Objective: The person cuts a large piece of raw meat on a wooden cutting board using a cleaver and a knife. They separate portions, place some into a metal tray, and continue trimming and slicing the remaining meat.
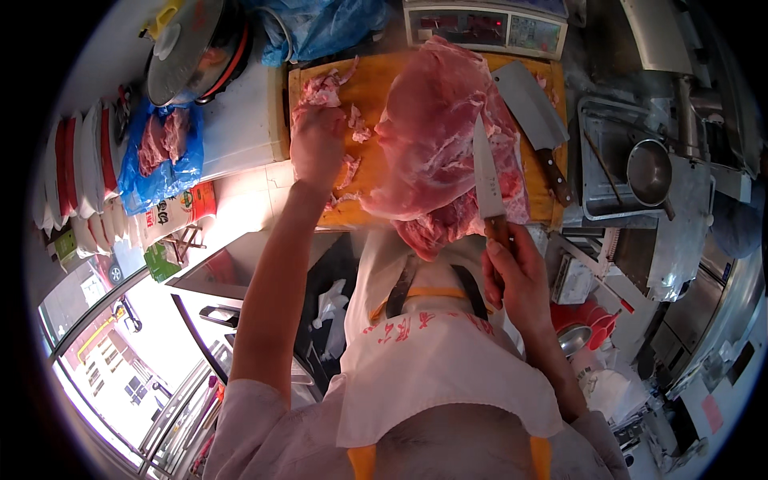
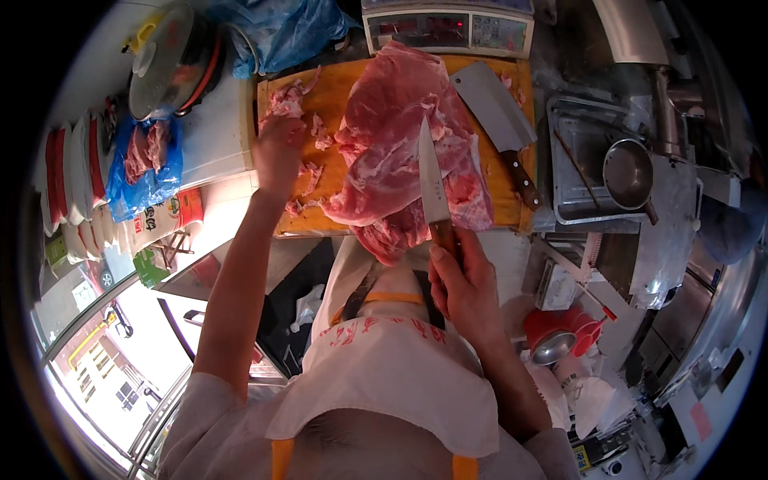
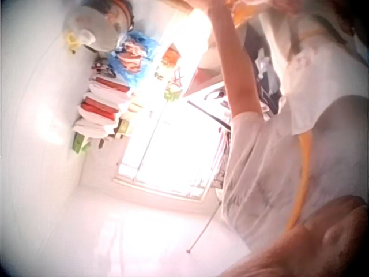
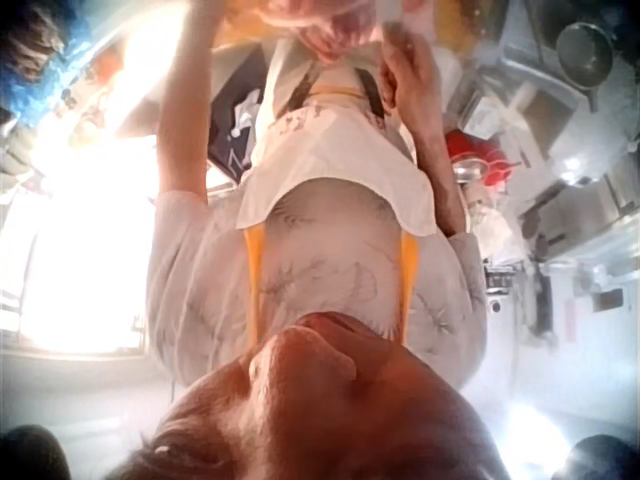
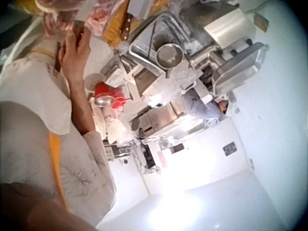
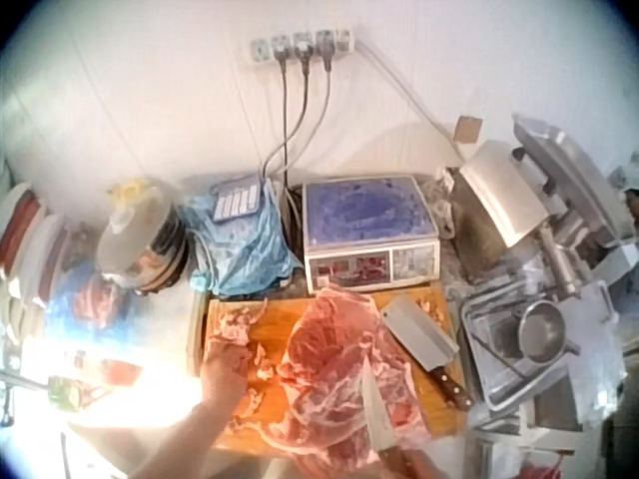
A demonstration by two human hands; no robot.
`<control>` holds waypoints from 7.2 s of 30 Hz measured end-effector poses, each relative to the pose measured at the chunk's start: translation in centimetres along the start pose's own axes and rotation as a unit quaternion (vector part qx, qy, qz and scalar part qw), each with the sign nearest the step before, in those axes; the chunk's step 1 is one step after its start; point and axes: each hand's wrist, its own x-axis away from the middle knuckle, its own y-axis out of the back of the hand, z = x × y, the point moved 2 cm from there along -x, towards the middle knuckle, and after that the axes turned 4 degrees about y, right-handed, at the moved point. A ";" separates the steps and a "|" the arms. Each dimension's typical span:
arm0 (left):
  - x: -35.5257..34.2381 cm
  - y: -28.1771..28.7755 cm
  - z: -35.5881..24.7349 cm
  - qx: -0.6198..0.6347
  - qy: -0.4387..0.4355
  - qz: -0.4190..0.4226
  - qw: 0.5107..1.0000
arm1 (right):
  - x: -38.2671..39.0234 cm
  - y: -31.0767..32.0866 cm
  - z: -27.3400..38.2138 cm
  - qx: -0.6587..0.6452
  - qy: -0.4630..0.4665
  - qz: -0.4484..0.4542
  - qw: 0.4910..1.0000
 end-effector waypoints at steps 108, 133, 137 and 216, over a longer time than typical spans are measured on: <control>-3.2 4.3 -16.9 0.110 0.067 0.565 0.815 | -4.4 0.6 1.9 -0.145 0.117 -0.093 0.978; 6.4 2.7 -16.6 0.261 -0.042 0.213 0.940 | -6.4 1.0 -2.9 0.281 0.191 -0.269 0.901; 11.4 0.7 -16.5 0.336 0.032 0.258 0.905 | -7.0 2.8 -3.3 0.246 0.189 -0.278 0.909; 15.8 -3.3 -20.0 0.447 0.271 -0.019 0.852 | 0.9 6.2 -7.9 0.521 0.338 -0.029 0.783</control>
